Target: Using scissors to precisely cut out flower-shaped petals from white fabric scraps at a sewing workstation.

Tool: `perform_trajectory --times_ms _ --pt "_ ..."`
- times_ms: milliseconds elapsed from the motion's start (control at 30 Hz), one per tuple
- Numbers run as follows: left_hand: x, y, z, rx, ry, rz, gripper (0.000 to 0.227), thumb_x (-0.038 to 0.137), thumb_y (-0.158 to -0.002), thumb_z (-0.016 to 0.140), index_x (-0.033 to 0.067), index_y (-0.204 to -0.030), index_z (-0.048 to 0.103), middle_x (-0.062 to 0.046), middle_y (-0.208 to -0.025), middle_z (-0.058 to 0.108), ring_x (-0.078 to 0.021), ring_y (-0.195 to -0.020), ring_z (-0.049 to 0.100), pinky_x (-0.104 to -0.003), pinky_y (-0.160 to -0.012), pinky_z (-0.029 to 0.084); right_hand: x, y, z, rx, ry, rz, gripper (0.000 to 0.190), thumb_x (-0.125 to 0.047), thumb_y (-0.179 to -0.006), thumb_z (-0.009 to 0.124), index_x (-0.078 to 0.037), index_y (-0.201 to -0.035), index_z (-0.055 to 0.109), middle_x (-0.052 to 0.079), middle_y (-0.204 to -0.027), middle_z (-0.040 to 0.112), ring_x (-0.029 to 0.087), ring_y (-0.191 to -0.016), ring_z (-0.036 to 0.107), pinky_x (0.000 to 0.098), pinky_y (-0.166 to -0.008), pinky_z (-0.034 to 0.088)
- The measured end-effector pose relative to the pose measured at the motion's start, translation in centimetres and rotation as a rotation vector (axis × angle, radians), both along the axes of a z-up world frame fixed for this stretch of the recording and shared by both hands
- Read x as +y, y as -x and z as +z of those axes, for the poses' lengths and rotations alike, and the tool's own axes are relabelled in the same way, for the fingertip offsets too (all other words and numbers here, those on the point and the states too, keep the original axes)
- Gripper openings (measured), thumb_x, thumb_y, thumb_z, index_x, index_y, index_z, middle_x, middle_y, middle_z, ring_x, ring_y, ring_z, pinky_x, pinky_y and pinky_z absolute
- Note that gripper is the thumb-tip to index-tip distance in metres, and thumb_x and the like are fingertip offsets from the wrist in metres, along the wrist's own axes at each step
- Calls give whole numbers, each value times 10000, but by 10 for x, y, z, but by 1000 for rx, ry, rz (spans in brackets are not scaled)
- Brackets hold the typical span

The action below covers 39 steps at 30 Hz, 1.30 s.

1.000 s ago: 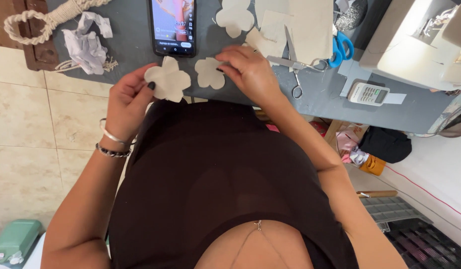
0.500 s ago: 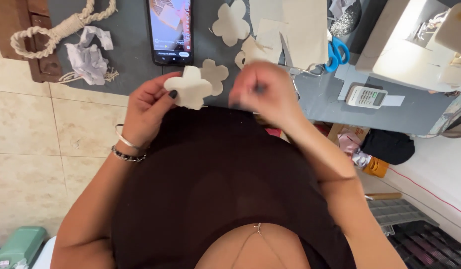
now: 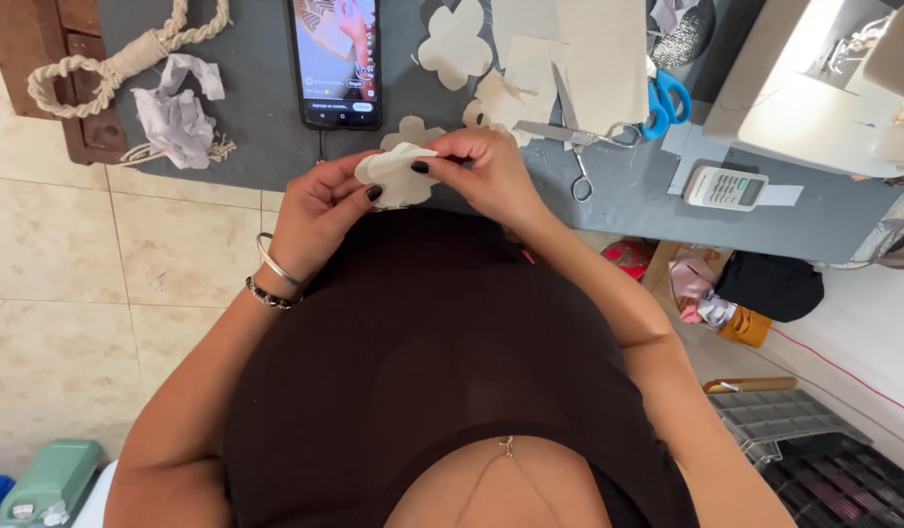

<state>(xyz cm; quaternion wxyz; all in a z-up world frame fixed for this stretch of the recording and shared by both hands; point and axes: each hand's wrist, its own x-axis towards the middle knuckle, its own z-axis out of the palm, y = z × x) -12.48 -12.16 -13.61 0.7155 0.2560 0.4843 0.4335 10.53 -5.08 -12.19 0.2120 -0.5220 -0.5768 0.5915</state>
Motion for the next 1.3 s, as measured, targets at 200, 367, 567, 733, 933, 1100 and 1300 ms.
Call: perform_trajectory --times_ms 200,367,567,733,933,1100,1300 --pt "-11 5 -27 50 6 54 382 -8 -983 662 -48 -1357 593 -179 -1149 729 -172 -1020 696 -353 -921 624 1 -7 7 -35 -126 -27 101 -94 -998 738 -80 -1074 804 93 -910 787 171 -857 735 312 -776 573" --pt "-19 23 -23 86 34 96 380 -9 -991 653 -41 -1363 581 -168 -1148 726 -171 -1027 691 -367 -928 627 -5 -14 -13 -144 -113 25 100 -133 -938 813 -69 -1013 794 77 -774 752 146 -694 675 289 -650 549" --pt "-14 30 0 87 69 93 362 52 -979 672 -19 -1327 603 -135 -1136 727 -159 -1005 697 -313 -895 634 -1 -7 -15 -346 -495 218 348 -172 -963 814 -131 -1282 681 101 -1128 703 297 -1025 692 395 -774 601" --pt "0 17 9 31 -38 -29 316 95 -991 659 43 -1301 625 -77 -1217 696 -148 -1075 664 -294 -957 590 10 -6 19 -71 -304 207 284 -175 -1063 624 -120 -1341 638 74 -1289 677 214 -1135 638 301 -886 535" --pt "17 -7 9 197 -50 -116 259 28 -965 670 -4 -1221 648 -143 -1077 747 -179 -878 736 -279 -755 668 8 -2 17 171 83 40 161 -136 -1014 707 -140 -1170 670 -61 -924 700 36 -833 656 193 -730 518" --pt "25 -22 -5 581 -108 -182 161 84 -913 756 99 -1038 656 -44 -950 745 -124 -832 760 -217 -759 634 6 -8 11 -121 -27 -14 166 -155 -969 736 -172 -1111 653 -57 -908 728 44 -783 667 195 -710 554" --pt "25 -26 -27 791 -206 -175 207 137 -926 791 148 -941 585 6 -864 677 -94 -681 663 -230 -676 556 64 -38 -17 -350 -686 139 206 -48 -1042 596 -108 -1237 625 115 -1128 652 329 -993 619 421 -832 494"
